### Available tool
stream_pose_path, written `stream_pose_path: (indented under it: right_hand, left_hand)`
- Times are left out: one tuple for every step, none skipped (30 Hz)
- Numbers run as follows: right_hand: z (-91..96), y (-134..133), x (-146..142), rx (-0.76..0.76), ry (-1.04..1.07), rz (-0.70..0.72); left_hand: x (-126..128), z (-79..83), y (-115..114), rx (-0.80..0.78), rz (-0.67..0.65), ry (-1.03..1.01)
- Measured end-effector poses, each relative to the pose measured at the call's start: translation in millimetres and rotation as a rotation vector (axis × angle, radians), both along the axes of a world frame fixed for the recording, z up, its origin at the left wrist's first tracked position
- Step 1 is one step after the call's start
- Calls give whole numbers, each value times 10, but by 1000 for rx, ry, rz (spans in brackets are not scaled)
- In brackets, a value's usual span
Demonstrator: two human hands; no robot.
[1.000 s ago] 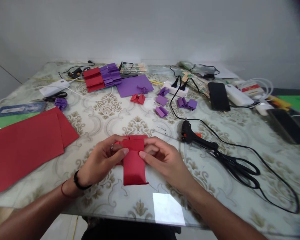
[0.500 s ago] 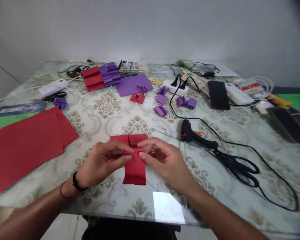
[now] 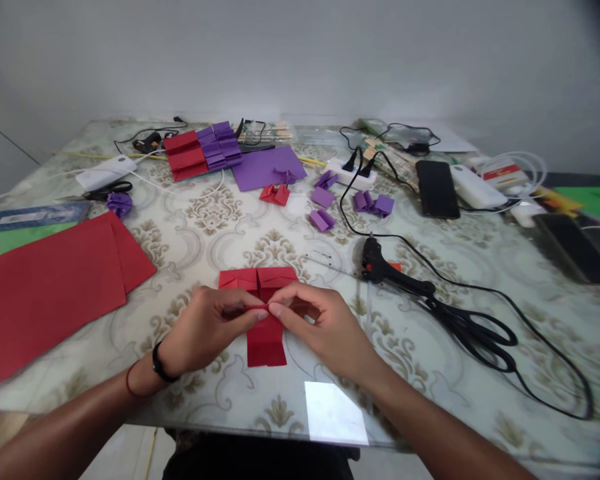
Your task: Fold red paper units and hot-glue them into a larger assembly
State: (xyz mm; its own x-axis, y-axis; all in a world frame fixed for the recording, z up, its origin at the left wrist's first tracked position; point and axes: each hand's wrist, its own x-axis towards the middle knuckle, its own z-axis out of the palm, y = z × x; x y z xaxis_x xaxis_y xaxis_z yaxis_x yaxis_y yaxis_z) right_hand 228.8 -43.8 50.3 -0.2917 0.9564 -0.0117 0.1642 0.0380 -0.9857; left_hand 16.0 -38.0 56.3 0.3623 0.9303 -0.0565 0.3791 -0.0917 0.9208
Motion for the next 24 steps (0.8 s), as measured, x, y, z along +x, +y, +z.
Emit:
stream_pose_path:
  right_hand:
    - [-5,-1,-3,11,-9,2]
    - [-10,-2,-5,26,-19,-1]
    - [-14,-2,-5,40,-29,-4]
    - [-17,-3,-6,55,-38,-10]
    - [-18,-3,-6,66,-43,-18]
    - [-18,-4,-6,69,-43,-25]
    - [-17,-3,-6,63,-38,-30]
    - [-15,-2,-5,49,-27,-34]
    - [-15,0,-4,29,-13,-38]
    - [-15,3,-1,6,-2,-42]
    - [-18,7,2,-16,5,-45]
    - [-21,11,7,-32,5,-47]
    - [-27,16,11,-43,0,-48]
    - [-33,19,15,-46,-7,-50]
    - [-40,21,17,-45,-13,-51]
    - [-47,23,18,-41,-15,-54]
    - [-53,23,18,-38,-13,-58]
    - [-57,23,16,-37,-11,-62]
    - [-60,22,13,-37,-8,-65]
    - [-60,21,11,-38,-4,-64]
    - [-57,20,9,-42,-4,-54]
    - [-52,19,8,-46,-8,-35]
    - [-45,19,10,-50,-17,-13]
    - [-36,19,13,-51,-28,6]
  left_hand:
    - [3,3,-4,11,-9,6]
    - [6,7,-7,15,-18,4]
    - [7,12,-9,14,-24,-4]
    - [6,18,-9,11,-29,-12]
    - [2,22,-9,8,-31,-17]
    - [-5,26,-8,8,-31,-16]
    - [-14,29,-6,12,-27,-13]
    - [-24,31,-2,22,-19,-7]
    - [-35,31,2,37,-3,-1]
    - [-45,30,8,52,19,6]
    - [-51,28,14,65,42,13]
    - [-55,24,20,72,62,14]
    - [-54,18,27,65,71,3]
    - [-51,10,32,41,69,-21]
    - [-46,-1,36,2,58,-51]
    - [-42,-13,37,-43,41,-76]
    - [-38,-26,37,-83,27,-90]
    - [-37,-37,36,-112,21,-90]
    - [-38,-45,33,-126,23,-76]
    - [-42,-49,30,-127,30,-57]
    - [-47,-48,27,-117,41,-43]
    - [-52,-43,25,-103,57,-40]
    - [-56,-35,24,-88,73,-42]
    - [-59,-24,24,-73,88,-48]
